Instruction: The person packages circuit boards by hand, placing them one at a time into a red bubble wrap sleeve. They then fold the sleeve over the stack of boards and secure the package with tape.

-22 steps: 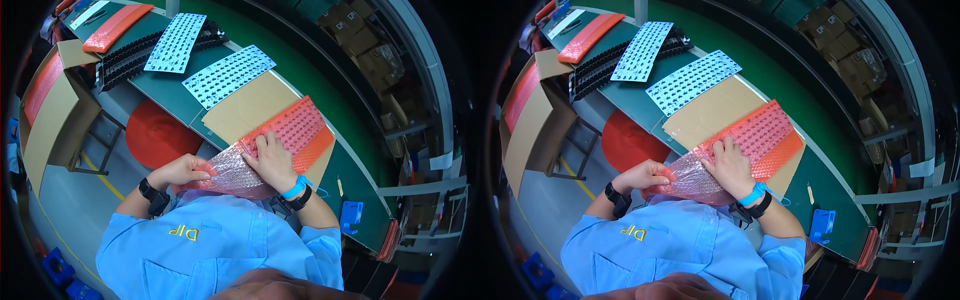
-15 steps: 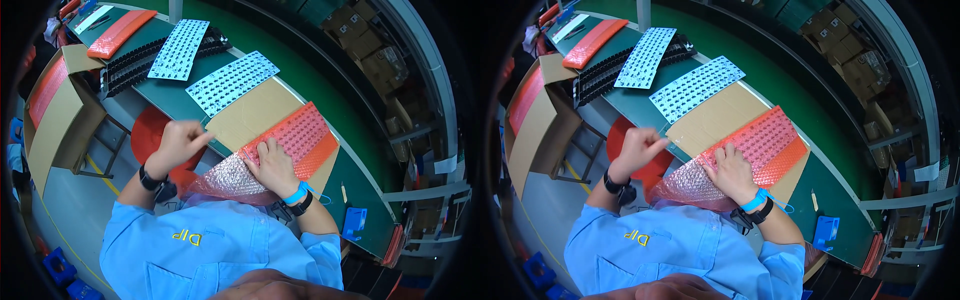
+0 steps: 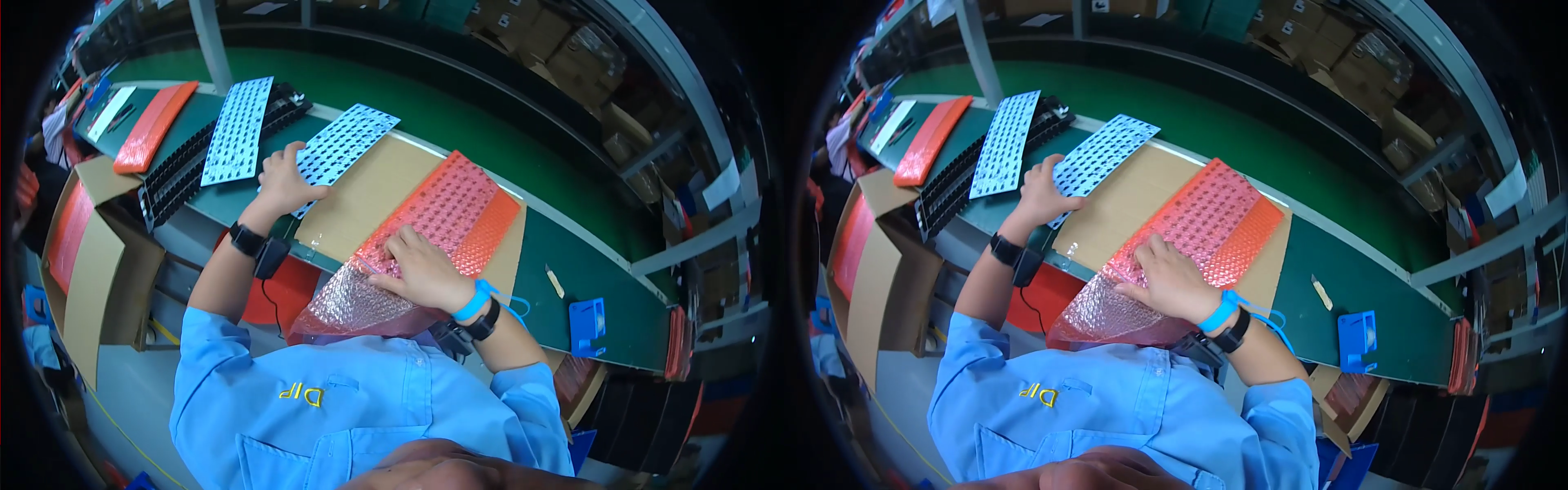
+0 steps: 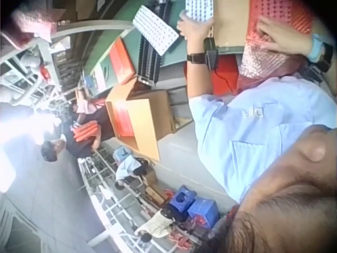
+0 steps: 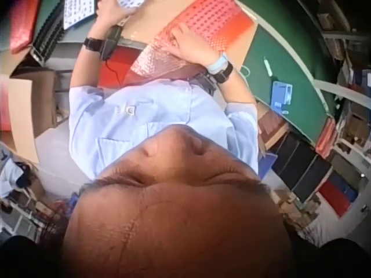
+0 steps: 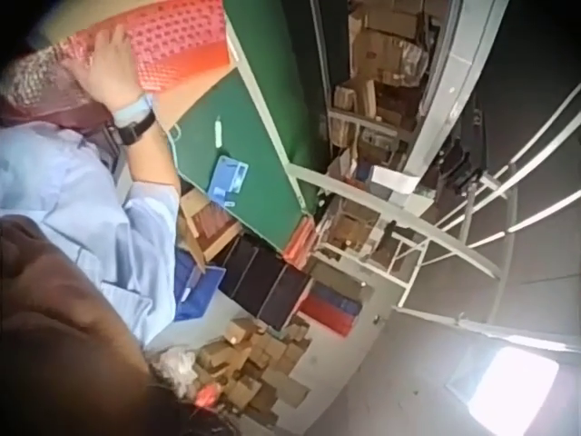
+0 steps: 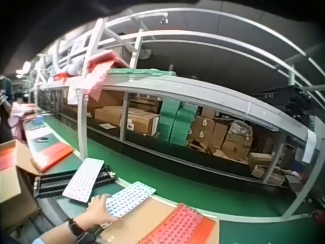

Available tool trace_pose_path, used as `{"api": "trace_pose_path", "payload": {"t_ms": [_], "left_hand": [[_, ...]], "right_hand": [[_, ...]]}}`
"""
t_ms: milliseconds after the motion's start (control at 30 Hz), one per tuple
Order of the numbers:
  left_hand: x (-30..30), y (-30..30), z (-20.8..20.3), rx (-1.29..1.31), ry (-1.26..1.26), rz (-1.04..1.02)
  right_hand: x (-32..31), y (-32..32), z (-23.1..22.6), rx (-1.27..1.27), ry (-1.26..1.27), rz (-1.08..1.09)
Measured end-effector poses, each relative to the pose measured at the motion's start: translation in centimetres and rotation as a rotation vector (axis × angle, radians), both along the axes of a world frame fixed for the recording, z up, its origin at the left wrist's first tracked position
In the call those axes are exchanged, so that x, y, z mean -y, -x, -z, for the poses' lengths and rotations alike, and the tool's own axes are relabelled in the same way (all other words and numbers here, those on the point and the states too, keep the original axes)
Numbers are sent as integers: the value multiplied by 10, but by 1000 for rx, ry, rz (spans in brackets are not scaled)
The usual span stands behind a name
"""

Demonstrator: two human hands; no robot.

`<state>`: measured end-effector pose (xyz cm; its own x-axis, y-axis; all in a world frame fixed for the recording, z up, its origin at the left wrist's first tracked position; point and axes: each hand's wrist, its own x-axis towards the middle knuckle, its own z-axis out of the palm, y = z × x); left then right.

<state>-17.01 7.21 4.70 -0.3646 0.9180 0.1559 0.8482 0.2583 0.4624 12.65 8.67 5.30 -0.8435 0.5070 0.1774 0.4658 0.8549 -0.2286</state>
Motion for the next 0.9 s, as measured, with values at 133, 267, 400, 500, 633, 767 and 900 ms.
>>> {"api": "trace_pose_path", "payload": {"t_ms": [133,267,400,500,633,767,900], "left_hand": [[24,-27,-21,136,-119,133],[73,-97,-40,18,-291,313],[81,-133,-26,83,-310,375],[79,-132,-5,300,-380,426],[81,-114,35,161,-296,444],[81,-115,44,243,-374,424],[79,-114,52,268,-402,380]], "right_hand": [[-59,-33,-13,-520,926,52],[-100,-50,-77,-1077,1065,384],[-149,-70,-64,-996,1034,403],[-181,-90,-28,-934,1018,410],[-198,-97,18,-831,953,517],[-214,-97,44,-585,645,610],[-219,-93,46,-374,280,652]]}}
